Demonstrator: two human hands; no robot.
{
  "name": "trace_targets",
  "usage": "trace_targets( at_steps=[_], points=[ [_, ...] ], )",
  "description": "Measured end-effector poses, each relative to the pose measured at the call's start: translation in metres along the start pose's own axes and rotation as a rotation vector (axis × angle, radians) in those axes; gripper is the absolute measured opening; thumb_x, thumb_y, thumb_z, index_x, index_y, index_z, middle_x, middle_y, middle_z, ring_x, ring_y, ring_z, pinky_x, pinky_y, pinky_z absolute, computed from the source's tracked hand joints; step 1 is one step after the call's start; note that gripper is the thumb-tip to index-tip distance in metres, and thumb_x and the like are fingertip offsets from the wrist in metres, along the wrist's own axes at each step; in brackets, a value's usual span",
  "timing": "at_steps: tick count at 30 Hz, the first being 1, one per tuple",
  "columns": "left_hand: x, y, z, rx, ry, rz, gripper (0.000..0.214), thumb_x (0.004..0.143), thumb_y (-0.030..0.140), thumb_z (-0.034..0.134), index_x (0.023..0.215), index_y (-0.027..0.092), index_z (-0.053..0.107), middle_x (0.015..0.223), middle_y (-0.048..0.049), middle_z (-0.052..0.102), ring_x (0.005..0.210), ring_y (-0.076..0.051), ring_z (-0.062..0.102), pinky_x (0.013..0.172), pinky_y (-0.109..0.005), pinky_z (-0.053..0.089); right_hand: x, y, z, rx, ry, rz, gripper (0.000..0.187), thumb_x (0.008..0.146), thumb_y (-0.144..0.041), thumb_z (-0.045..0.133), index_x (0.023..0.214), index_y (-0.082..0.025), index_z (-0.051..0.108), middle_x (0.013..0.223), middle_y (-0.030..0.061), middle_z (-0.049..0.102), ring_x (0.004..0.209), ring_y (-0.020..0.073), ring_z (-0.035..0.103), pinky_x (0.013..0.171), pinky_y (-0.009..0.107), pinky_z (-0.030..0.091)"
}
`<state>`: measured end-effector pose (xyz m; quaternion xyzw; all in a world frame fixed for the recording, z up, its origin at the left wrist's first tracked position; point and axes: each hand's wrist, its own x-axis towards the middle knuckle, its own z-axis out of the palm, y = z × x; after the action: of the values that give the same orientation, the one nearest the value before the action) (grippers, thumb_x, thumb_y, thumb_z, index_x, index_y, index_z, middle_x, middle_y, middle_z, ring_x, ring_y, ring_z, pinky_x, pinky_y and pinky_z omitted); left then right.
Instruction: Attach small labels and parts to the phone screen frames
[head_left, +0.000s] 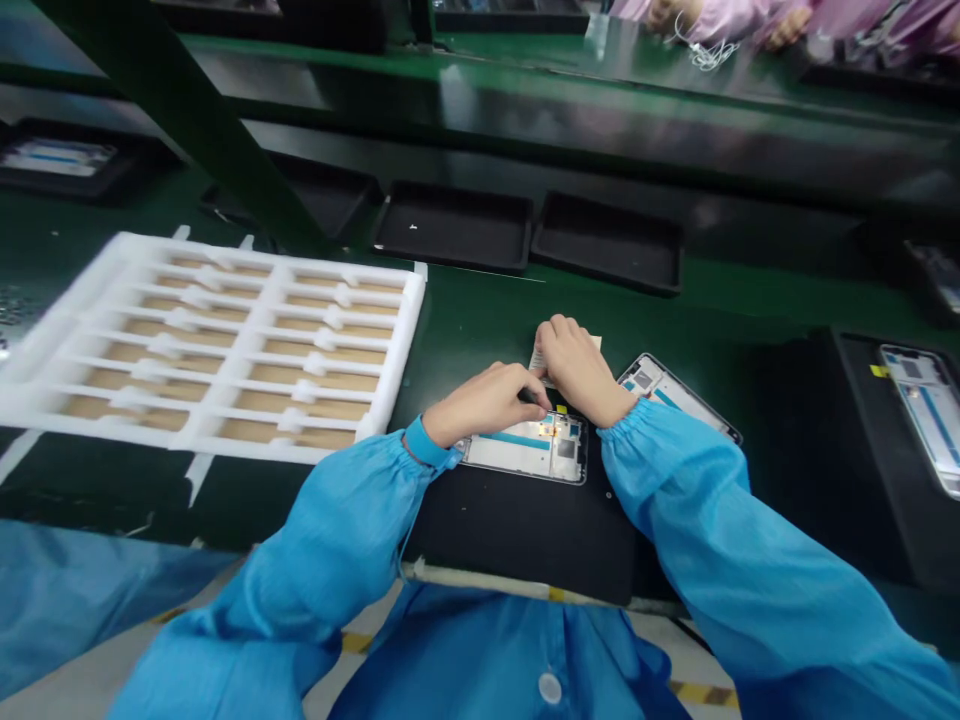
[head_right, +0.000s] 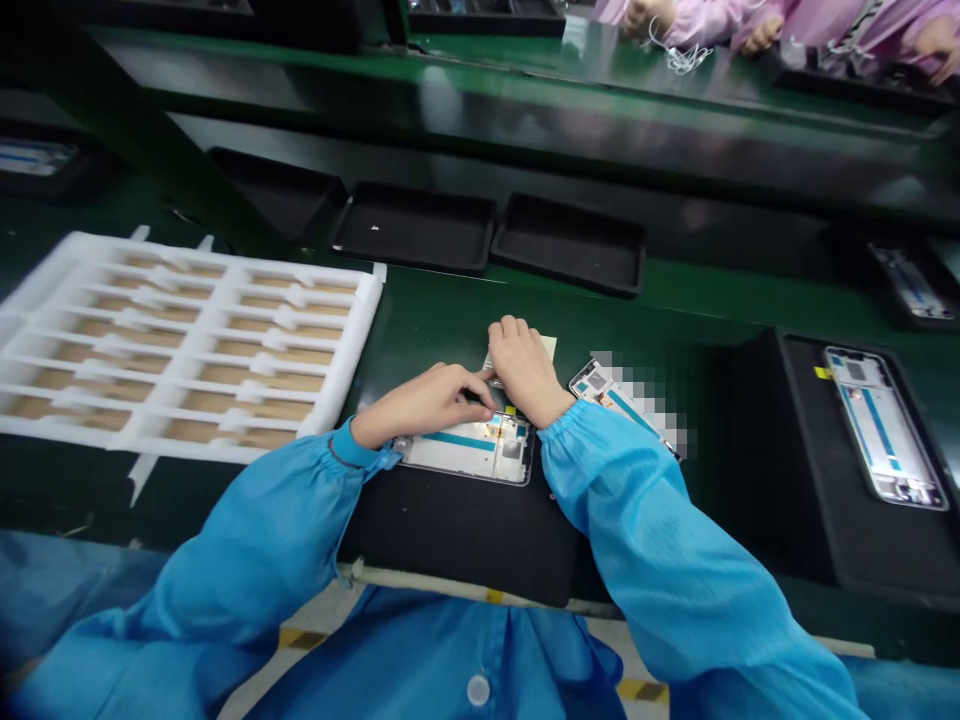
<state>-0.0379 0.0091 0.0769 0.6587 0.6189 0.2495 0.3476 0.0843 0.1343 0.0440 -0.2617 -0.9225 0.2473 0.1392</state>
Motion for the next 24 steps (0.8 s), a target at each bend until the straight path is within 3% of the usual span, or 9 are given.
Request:
trace_targets(
  at_steps=[3,6,9,11,14,17,20,24],
  points=[
    [0.002,-0.001,0.0,-0.007,-0.016,-0.022,0.012,0.082,0.015,0.07,0.088,0.023,0.078,0.075,0.0005,0.076,0.089,-0.021,0.073,0.063,-0.022,0.05,0.004,0.009,0.0,0.098,0.054,0.032,0.01,0.09,-0.016,0.045,0.081,-0.02,0.048,0.09,0.0089,0.057,0.088,0.0235,0.054,0.083,0.039,0.044],
    [0.001,-0.002,0.001,-0.018,-0.016,0.007,0.014,0.083,0.014,0.068,0.089,0.022,0.077,0.079,-0.0026,0.076,0.121,-0.024,0.062,0.074,-0.022,0.053,0.007,0.015,-0.007,0.204,0.148,0.095,0.011,0.094,-0.022,0.04,0.085,-0.021,0.046,0.085,0.0049,0.058,0.081,0.0184,0.058,0.077,0.035,0.048],
    [-0.004,0.0,0.002,0.028,0.041,0.045,0.014,0.084,0.014,0.068,0.091,0.023,0.077,0.105,-0.0051,0.076,0.112,-0.025,0.067,0.074,-0.025,0.054,0.003,0.008,-0.019,0.399,0.266,0.152,0.01,0.096,-0.027,0.04,0.089,-0.021,0.045,0.085,0.0036,0.062,0.079,0.0151,0.064,0.076,0.032,0.053],
    [-0.011,0.004,0.003,0.074,0.102,0.053,0.012,0.085,0.018,0.069,0.091,0.024,0.077,0.12,-0.0056,0.07,0.1,-0.024,0.072,0.073,-0.027,0.055,-0.007,-0.005,-0.028,0.605,0.336,0.181,0.011,0.094,-0.03,0.05,0.088,-0.021,0.048,0.082,0.0018,0.064,0.076,0.0139,0.065,0.074,0.031,0.055],
    [-0.03,0.014,0.009,0.169,0.217,0.091,0.014,0.091,0.023,0.063,0.098,0.024,0.075,0.117,-0.0032,0.072,0.096,-0.022,0.073,0.079,-0.028,0.056,-0.035,-0.033,-0.041,0.77,0.381,0.193,0.016,0.085,-0.03,0.067,0.087,-0.021,0.054,0.079,-0.0004,0.065,0.074,0.0146,0.067,0.072,0.03,0.057],
    [-0.053,0.024,0.022,0.343,0.376,0.228,0.02,0.096,0.017,0.054,0.106,0.02,0.071,0.102,-0.0026,0.076,0.09,-0.018,0.073,0.076,-0.027,0.055,-0.073,-0.059,-0.052,0.649,0.382,0.123,0.013,0.084,-0.026,0.073,0.087,-0.022,0.061,0.084,0.0009,0.068,0.08,0.0171,0.069,0.074,0.031,0.058],
    [-0.076,0.032,0.036,0.446,0.512,0.364,0.02,0.096,0.012,0.052,0.11,0.016,0.066,0.102,-0.0038,0.076,0.087,-0.016,0.073,0.073,-0.026,0.054,-0.108,-0.075,-0.059,0.404,0.319,-0.037,0.008,0.089,-0.018,0.066,0.094,-0.024,0.066,0.09,0.0021,0.072,0.085,0.0181,0.07,0.077,0.032,0.058],
    [-0.097,0.036,0.044,0.445,0.577,0.373,0.018,0.094,0.014,0.059,0.112,0.015,0.062,0.106,-0.0048,0.075,0.093,-0.016,0.072,0.079,-0.027,0.054,-0.132,-0.082,-0.06,0.172,0.204,-0.23,0.02,0.094,-0.013,0.058,0.108,-0.025,0.064,0.098,0.0037,0.073,0.089,0.0189,0.069,0.08,0.034,0.057]
  ],
)
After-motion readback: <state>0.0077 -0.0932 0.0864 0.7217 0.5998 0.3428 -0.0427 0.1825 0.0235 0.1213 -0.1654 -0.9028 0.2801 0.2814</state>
